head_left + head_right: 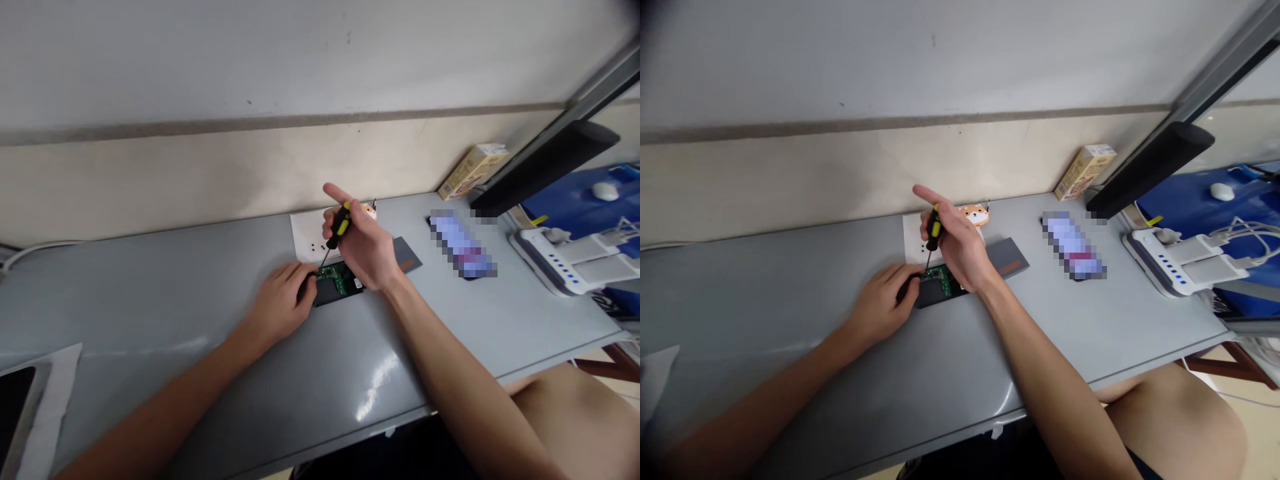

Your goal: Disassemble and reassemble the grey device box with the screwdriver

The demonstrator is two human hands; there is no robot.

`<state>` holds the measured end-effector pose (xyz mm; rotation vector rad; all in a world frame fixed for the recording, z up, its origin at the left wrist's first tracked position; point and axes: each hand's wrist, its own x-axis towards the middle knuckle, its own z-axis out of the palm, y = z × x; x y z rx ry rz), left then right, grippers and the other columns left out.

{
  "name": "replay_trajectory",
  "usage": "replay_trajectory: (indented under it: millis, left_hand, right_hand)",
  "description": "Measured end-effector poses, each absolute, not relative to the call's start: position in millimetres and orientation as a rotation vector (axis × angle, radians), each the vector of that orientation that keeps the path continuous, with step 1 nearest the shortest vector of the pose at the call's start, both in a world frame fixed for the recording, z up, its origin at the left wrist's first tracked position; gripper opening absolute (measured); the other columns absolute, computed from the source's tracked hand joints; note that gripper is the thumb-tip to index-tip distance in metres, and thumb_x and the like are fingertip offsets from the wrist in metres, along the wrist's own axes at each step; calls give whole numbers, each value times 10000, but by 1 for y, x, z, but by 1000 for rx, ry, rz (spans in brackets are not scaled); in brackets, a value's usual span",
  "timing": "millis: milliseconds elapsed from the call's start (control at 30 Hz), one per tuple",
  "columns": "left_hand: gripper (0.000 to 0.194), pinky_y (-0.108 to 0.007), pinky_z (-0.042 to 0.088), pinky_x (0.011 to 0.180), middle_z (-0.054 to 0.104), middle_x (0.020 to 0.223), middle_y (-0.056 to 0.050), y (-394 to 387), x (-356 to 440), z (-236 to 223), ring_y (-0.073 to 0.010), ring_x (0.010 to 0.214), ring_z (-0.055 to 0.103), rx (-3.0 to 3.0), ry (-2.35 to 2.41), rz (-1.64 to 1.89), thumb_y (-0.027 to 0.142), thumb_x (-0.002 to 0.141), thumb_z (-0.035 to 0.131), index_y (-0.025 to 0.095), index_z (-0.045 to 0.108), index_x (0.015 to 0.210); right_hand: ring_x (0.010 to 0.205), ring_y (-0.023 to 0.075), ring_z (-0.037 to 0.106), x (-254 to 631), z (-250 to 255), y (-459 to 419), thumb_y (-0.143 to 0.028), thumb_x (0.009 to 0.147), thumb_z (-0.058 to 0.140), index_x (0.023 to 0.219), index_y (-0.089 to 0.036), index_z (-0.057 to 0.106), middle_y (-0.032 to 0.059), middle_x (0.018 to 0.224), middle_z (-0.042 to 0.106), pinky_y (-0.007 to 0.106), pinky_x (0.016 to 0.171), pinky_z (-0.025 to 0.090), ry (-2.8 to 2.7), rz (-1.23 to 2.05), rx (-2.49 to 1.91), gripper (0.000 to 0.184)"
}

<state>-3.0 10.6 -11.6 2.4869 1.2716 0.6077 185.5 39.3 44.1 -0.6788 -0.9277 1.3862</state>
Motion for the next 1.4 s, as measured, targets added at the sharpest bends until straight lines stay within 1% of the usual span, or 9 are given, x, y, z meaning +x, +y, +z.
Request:
replay_trajectory:
  millis: [100, 200, 367, 533, 700, 867, 1067, 1200, 1400]
  left_hand:
    - [222, -421, 511, 920, 698, 1061, -63, 10, -3, -11, -238, 988, 652, 2488, 1265, 591, 240, 1045, 416, 222, 607, 1157]
    - [211, -418, 511, 901, 695, 1045, -61, 10, -3, -11, -240, 972, 653, 2500, 1271, 576, 242, 1046, 417, 221, 597, 1153]
    - [212, -423, 504, 905, 688, 1038, -59, 10, -3, -13, -246, 969, 647, 2533, 1283, 562, 247, 1052, 404, 225, 596, 1140]
    - [224, -420, 509, 908, 692, 1047, -62, 10, -4, -12, -246, 973, 650, 2547, 1278, 586, 240, 1052, 400, 223, 602, 1148]
    - [248, -420, 511, 915, 698, 1068, -68, 8, -3, -12, -248, 984, 659, 2575, 1291, 576, 250, 1062, 389, 222, 607, 1179]
    - [242, -424, 519, 923, 681, 1080, -73, 5, -2, -11, -255, 997, 653, 2611, 1313, 584, 260, 1053, 402, 215, 612, 1164]
    - [354, -466, 556, 931, 591, 1196, -132, 1, -3, -8, -289, 1016, 635, 2653, 1257, 598, 357, 964, 557, 169, 552, 1264]
    - [461, -488, 561, 979, 554, 1202, -124, 0, -3, -9, -288, 1053, 622, 2628, 1047, 542, 407, 914, 653, 194, 530, 1304]
    - [499, -477, 510, 1122, 504, 1363, -133, 1, -5, -12, -284, 1265, 569, 2549, 831, 599, 280, 917, 655, 226, 499, 1388]
  right_hand:
    - [826, 146, 673, 189, 39, 40, -507, 788, 821, 895, -259, 566, -3, 985, 663, 306, 732, 556, -905, 1391, -649, 371]
    - [547, 91, 540, 187, 34, 42, -539, 774, 834, 829, -263, 420, -71, 739, 563, 257, 547, 471, -920, 1261, -750, 500]
    - [597, 112, 545, 184, 33, 46, -737, 899, 558, 950, -258, 577, -49, 682, 495, 264, 584, 482, -915, 1283, -729, 483]
    - [779, 119, 662, 191, 30, 47, -595, 816, 779, 868, -246, 507, -6, 955, 656, 280, 718, 542, -843, 1352, -647, 446]
    - [584, 99, 539, 192, 27, 45, -631, 893, 664, 913, -252, 510, -73, 669, 515, 270, 628, 474, -1133, 1186, -767, 410]
    - [747, 128, 630, 200, 43, 41, -519, 1008, 562, 1238, -297, 579, -22, 846, 561, 293, 712, 501, -1314, 1026, -764, 320]
    - [1026, 219, 660, 262, 78, 14, -310, 938, 675, 1147, -286, 711, 49, 1189, 671, 376, 913, 531, -1916, 659, -1083, 213]
    - [1009, 257, 707, 304, 64, -3, -280, 766, 815, 1435, -395, 575, 16, 1602, 455, 391, 858, 558, -2400, 718, -1523, 720]
    - [1088, 269, 700, 332, 54, -3, -279, 823, 739, 1444, -346, 582, 45, 1384, 653, 389, 946, 544, -2412, 766, -1647, 644]
